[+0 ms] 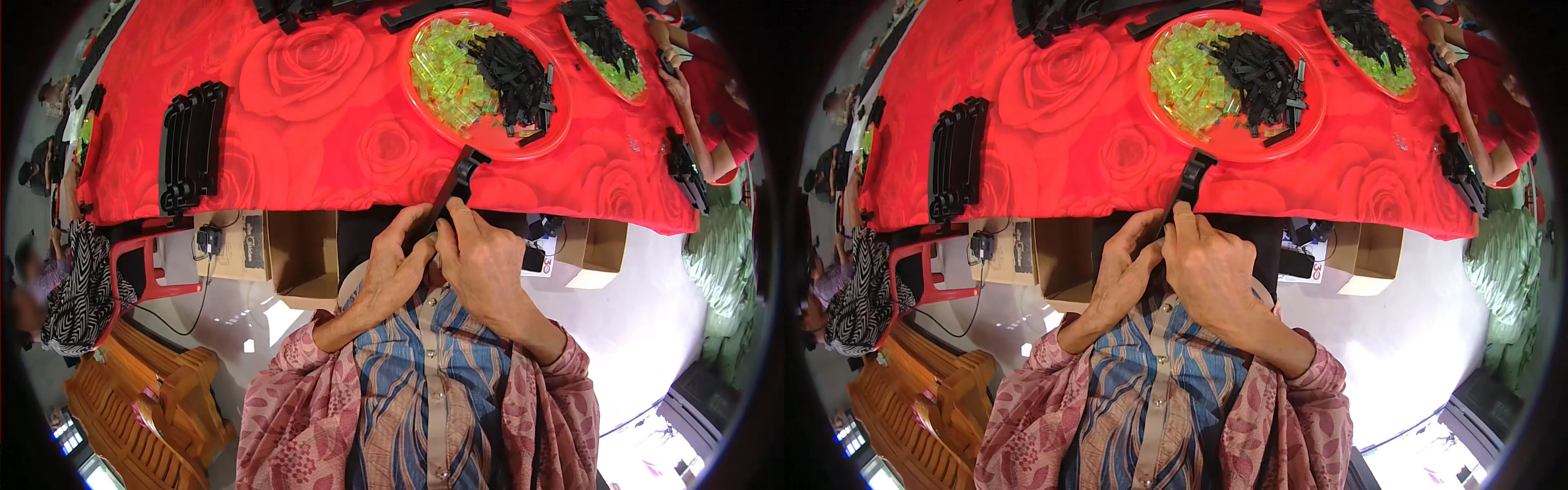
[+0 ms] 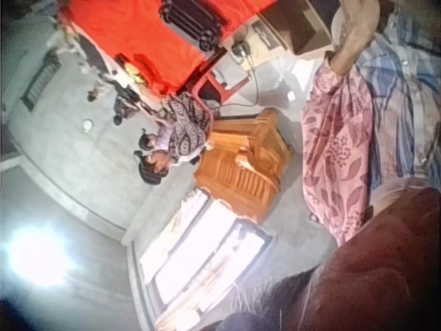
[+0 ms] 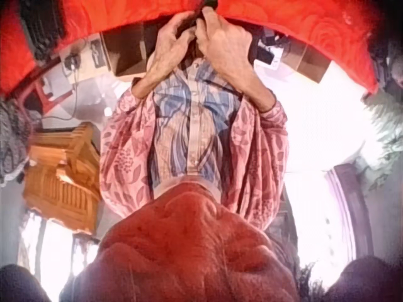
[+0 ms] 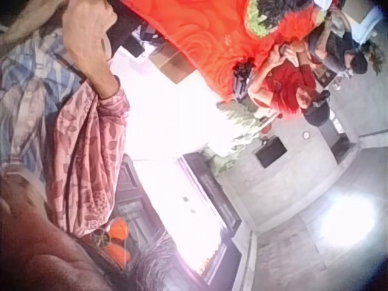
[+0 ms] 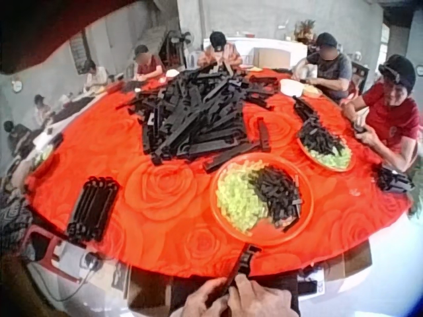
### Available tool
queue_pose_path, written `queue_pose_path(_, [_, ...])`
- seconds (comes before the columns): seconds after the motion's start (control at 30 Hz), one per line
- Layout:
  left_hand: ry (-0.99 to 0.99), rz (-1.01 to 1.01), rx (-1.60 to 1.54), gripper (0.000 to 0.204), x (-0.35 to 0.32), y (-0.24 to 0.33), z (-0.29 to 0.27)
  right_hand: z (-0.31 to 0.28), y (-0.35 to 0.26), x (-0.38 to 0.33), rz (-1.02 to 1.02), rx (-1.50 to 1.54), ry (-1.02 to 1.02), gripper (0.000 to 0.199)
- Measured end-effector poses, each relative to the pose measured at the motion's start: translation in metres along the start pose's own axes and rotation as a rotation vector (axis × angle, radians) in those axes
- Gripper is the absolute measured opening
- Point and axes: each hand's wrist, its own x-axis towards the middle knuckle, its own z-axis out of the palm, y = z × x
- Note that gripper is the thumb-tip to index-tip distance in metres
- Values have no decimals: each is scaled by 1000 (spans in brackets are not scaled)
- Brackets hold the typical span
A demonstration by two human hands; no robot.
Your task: Assembling small yellow and black components into black plastic frames at a workbench.
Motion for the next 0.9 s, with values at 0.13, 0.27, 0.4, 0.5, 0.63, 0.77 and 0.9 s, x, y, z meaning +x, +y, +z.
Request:
queue_pose_path(0.13, [-155, -151, -167, 40, 5, 5, -5, 3, 3, 3, 113, 107, -79, 18])
queue_pose_path(0.27, [-165, -137, -155, 45, 4, -7, -8, 7, 7, 1, 229, 229, -88, 16])
queue_pose_path(0.4, [-166, -74, -160, 44, 1, -12, -6, 3, 14, 2, 311, 314, -142, 14])
queue_pose_path(0.5, [-155, -126, -186, 45, 1, -12, -2, 4, 16, 4, 363, 406, -165, 12])
queue_pose_path(0.63, [-143, -104, -164, 44, 3, -14, -4, 5, 16, 6, 414, 439, -173, 11])
queue_pose_path(0.77, [-208, -152, -327, 42, 8, -17, -10, 0, 15, 7, 410, 468, -193, 14])
queue_pose_path(0.9, [-228, -248, -552, 37, 8, -14, -12, -5, 13, 6, 315, 416, -225, 17])
